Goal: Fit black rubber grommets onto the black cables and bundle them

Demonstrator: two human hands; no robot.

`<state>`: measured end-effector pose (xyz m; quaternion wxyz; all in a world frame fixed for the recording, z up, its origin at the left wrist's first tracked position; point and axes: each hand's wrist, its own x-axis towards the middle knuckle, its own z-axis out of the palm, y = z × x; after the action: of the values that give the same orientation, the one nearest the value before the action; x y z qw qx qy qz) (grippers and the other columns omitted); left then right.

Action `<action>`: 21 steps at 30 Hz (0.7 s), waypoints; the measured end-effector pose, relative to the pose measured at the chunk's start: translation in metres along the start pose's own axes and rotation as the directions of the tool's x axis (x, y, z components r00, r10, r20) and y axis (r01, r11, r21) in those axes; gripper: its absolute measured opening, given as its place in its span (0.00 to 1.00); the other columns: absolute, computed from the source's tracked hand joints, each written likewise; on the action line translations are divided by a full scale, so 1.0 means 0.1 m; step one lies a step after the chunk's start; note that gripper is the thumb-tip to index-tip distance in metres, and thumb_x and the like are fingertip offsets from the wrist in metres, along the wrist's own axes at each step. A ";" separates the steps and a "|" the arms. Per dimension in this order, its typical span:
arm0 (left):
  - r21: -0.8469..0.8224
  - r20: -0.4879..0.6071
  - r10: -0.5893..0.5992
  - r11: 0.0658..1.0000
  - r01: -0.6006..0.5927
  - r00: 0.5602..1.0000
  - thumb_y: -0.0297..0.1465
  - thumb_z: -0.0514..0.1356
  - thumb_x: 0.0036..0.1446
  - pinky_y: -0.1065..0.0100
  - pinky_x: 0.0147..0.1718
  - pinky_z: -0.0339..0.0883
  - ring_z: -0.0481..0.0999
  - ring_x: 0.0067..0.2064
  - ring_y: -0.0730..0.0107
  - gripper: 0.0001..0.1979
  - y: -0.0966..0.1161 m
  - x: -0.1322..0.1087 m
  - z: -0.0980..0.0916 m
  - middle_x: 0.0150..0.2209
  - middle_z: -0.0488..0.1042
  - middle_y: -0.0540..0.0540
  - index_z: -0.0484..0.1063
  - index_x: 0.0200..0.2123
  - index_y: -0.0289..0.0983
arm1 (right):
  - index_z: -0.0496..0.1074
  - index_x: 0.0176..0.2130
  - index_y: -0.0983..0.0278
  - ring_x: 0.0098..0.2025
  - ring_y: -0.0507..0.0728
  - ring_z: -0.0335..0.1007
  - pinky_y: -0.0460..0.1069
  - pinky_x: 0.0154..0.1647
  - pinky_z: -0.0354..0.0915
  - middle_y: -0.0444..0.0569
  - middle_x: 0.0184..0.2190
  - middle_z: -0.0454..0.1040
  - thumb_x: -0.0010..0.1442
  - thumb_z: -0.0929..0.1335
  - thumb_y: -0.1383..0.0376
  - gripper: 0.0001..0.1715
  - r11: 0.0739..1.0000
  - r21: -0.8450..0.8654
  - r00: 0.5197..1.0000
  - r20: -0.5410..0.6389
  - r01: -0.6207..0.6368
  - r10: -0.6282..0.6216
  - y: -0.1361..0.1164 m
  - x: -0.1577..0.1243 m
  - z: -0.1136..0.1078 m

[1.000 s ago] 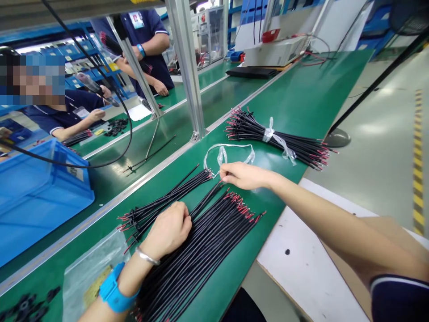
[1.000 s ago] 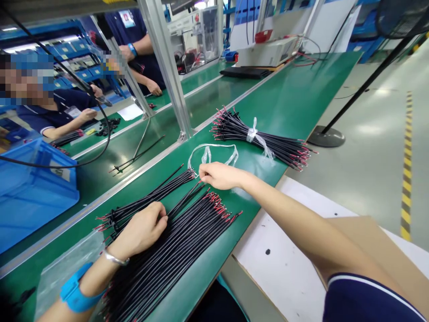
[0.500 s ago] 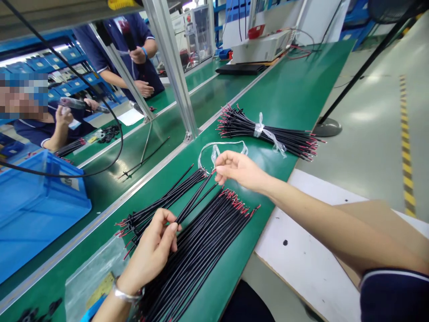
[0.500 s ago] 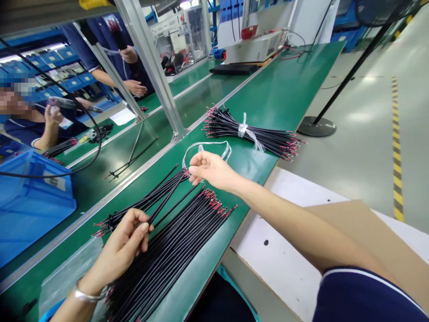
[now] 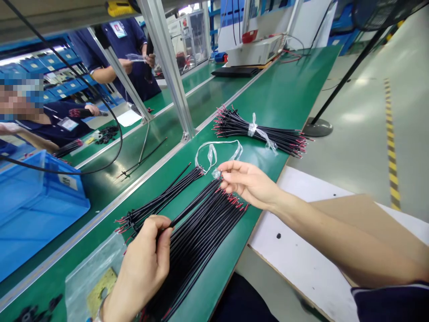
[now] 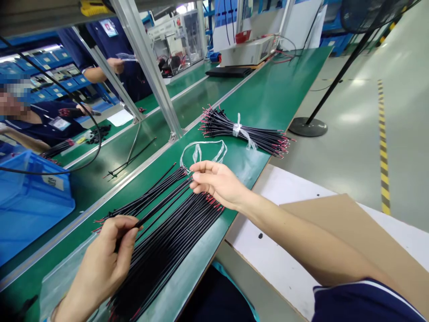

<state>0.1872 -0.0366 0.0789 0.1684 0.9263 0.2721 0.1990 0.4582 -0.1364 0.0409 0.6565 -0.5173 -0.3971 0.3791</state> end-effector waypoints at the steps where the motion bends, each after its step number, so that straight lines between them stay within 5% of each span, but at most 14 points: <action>1: 0.021 -0.022 -0.024 0.999 0.025 0.999 0.35 0.52 0.63 0.67 0.30 0.69 0.76 0.31 0.67 0.06 -0.01 0.00 -0.03 0.35 0.74 0.46 0.63 0.41 0.40 | 0.70 0.44 0.63 0.28 0.50 0.72 0.46 0.28 0.70 0.44 0.29 0.72 0.58 0.69 0.54 0.19 0.999 -0.045 1.000 0.005 0.008 -0.008 0.01 0.01 -0.04; 5: 0.021 0.034 -0.223 0.975 0.223 0.974 0.41 0.52 0.62 0.67 0.24 0.67 0.73 0.26 0.67 0.12 -0.09 0.03 -0.15 0.32 0.74 0.47 0.63 0.43 0.39 | 0.72 0.37 0.64 0.26 0.50 0.68 0.47 0.28 0.66 0.43 0.26 0.72 0.57 0.69 0.56 0.13 0.949 -0.314 0.996 0.094 0.039 -0.009 0.10 0.19 -0.23; 11: 0.063 0.170 -0.334 0.942 0.328 0.927 0.47 0.50 0.61 0.64 0.28 0.69 0.75 0.31 0.63 0.21 -0.27 0.04 -0.13 0.38 0.75 0.44 0.64 0.48 0.39 | 0.76 0.27 0.62 0.28 0.51 0.66 0.48 0.32 0.61 0.42 0.25 0.73 0.43 0.73 0.70 0.06 0.710 -0.676 0.922 0.373 0.196 0.101 0.29 0.63 -0.35; 16: 0.084 0.209 -0.356 0.934 0.346 0.911 0.48 0.50 0.61 0.61 0.33 0.71 0.76 0.36 0.60 0.22 -0.41 0.01 -0.08 0.42 0.75 0.42 0.66 0.49 0.39 | 0.76 0.29 0.62 0.33 0.54 0.67 0.49 0.36 0.59 0.45 0.28 0.73 0.48 0.71 0.71 0.05 0.541 -0.787 0.895 0.427 0.298 0.128 0.30 0.85 -0.26; 21: 0.061 0.245 -0.385 0.922 0.382 0.890 0.48 0.51 0.61 0.58 0.39 0.71 0.76 0.43 0.56 0.22 -0.51 0.00 -0.05 0.46 0.75 0.42 0.66 0.49 0.40 | 0.76 0.31 0.62 0.29 0.52 0.67 0.47 0.33 0.58 0.43 0.27 0.73 0.51 0.72 0.67 0.02 0.521 -0.780 0.845 0.501 0.347 0.187 0.27 0.85 -0.23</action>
<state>0.1625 0.0054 0.0618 0.2324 0.8730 0.4269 0.0409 0.5106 -0.0634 0.0223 0.2008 -0.6249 -0.7184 0.2305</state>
